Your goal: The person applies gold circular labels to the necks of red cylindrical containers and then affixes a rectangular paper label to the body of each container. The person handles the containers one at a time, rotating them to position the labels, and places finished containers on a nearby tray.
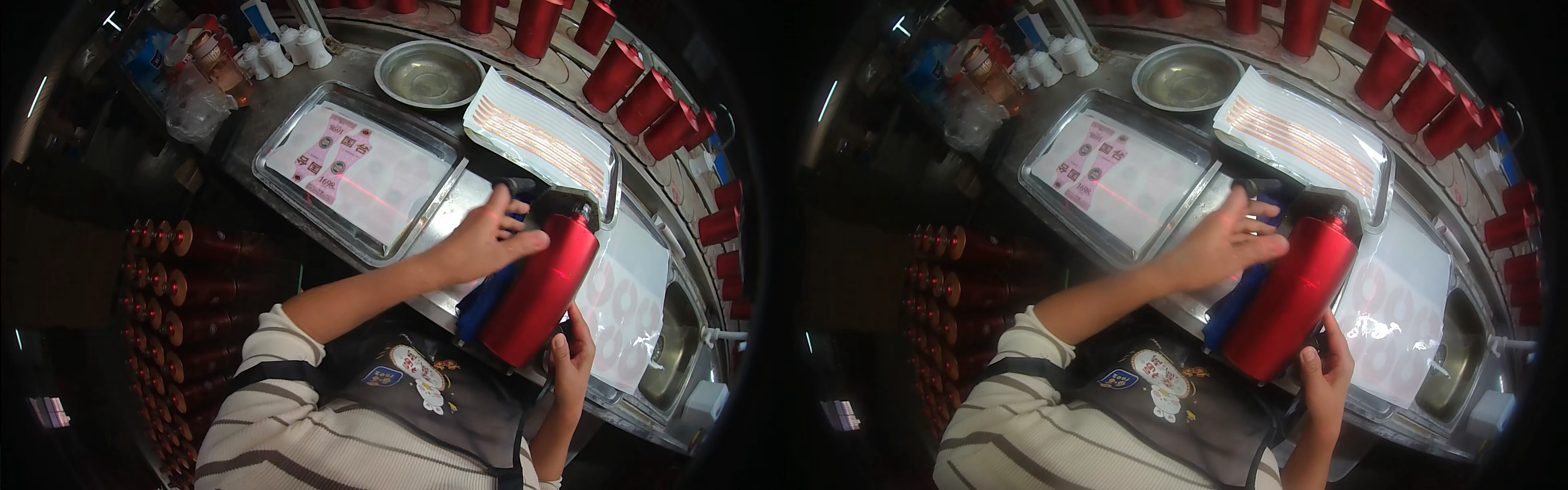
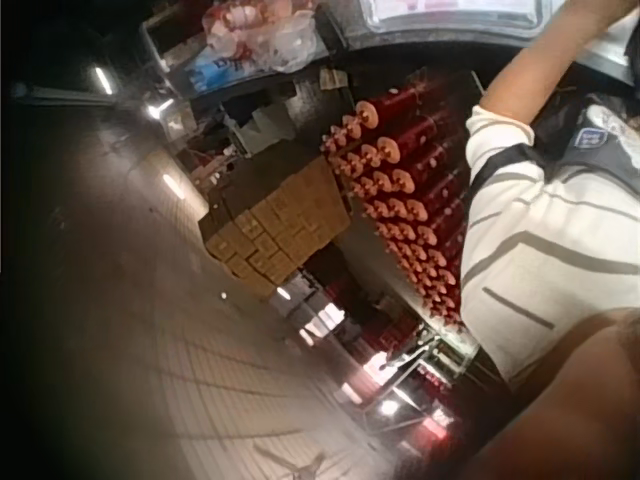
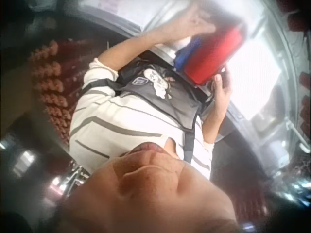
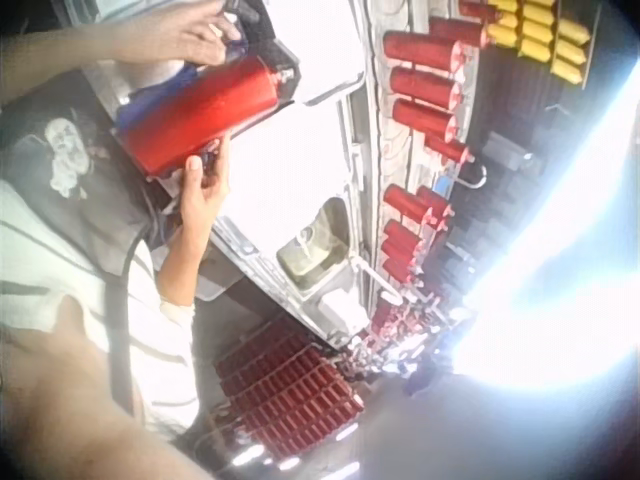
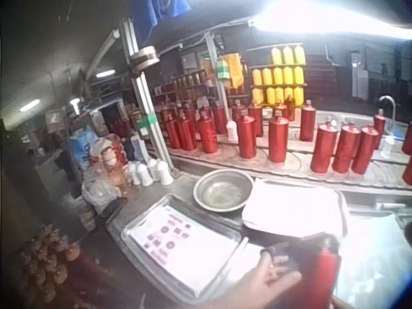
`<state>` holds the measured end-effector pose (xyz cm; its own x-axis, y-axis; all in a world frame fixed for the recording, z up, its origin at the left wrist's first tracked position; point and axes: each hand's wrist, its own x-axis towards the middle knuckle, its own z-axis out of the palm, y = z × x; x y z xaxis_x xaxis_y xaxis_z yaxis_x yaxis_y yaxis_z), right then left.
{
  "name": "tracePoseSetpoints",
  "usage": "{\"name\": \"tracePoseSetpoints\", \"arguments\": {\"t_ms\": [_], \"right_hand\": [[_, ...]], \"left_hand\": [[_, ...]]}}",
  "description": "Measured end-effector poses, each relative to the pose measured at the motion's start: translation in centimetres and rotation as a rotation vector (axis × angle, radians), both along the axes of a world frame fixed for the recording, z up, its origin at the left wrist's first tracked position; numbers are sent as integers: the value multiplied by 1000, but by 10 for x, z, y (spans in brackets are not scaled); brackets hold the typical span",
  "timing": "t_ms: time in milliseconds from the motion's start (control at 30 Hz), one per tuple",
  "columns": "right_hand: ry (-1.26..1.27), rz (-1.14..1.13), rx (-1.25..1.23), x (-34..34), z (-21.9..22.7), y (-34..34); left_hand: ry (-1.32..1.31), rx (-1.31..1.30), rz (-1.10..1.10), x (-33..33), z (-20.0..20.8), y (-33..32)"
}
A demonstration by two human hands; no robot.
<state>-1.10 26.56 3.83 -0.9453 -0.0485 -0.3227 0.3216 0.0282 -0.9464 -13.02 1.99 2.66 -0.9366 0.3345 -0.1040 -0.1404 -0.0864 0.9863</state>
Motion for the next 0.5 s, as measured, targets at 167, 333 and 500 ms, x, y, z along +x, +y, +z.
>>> {"name": "tracePoseSetpoints", "arguments": {"t_ms": [167,333,500], "right_hand": [[0,-72,135,-2,11,0],[22,-88,166,-6,8,-1],[15,-93,179,-5,7,0]], "left_hand": [[373,-939,368,-15,-24,-146],[419,-1216,288,-4,-42,-195],[453,-1025,173,10,-40,-154]]}}
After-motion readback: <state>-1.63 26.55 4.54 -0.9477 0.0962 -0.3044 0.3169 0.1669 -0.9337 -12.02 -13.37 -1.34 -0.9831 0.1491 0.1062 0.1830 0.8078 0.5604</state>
